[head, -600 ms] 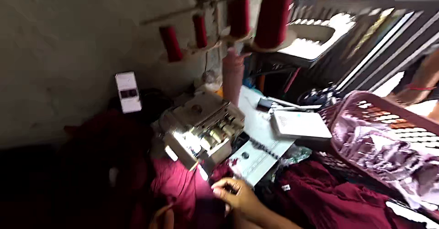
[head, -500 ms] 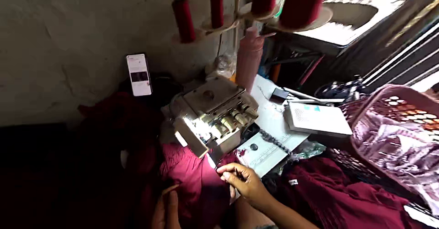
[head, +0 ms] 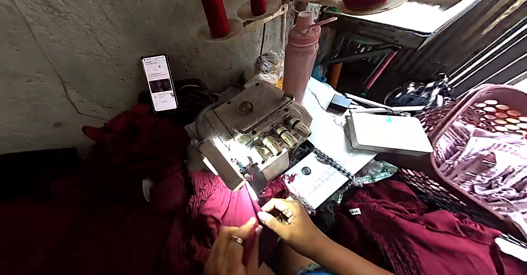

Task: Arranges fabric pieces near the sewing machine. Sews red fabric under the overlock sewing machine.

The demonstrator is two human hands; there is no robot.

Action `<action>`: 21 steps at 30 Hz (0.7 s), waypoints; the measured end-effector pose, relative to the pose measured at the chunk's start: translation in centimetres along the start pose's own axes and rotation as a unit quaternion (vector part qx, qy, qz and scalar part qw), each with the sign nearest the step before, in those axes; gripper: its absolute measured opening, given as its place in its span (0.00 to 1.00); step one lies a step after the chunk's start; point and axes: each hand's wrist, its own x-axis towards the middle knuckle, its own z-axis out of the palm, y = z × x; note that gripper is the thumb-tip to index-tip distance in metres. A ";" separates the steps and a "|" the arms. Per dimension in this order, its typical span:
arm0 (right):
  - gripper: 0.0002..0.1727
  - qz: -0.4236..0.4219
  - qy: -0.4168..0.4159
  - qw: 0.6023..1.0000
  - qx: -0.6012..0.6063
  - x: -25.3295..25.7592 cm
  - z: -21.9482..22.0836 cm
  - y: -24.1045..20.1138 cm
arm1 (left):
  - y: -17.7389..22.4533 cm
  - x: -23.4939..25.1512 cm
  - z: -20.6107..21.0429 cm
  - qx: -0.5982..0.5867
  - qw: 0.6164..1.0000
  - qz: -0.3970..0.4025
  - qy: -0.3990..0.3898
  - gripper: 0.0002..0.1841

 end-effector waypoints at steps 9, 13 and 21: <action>0.08 0.009 0.023 0.999 0.037 0.0 0.4 0.0 | 0.6 -0.1 2.3 0.080 0.997 0.007 -0.011 0.10; 0.09 0.022 0.024 0.999 0.026 0.7 0.6 0.3 | -1.9 1.1 3.7 0.100 0.993 0.057 0.036 0.13; 0.05 0.098 0.004 0.984 0.146 0.1 0.8 -0.2 | -8.0 5.6 1.2 -0.075 0.993 0.074 -0.043 0.12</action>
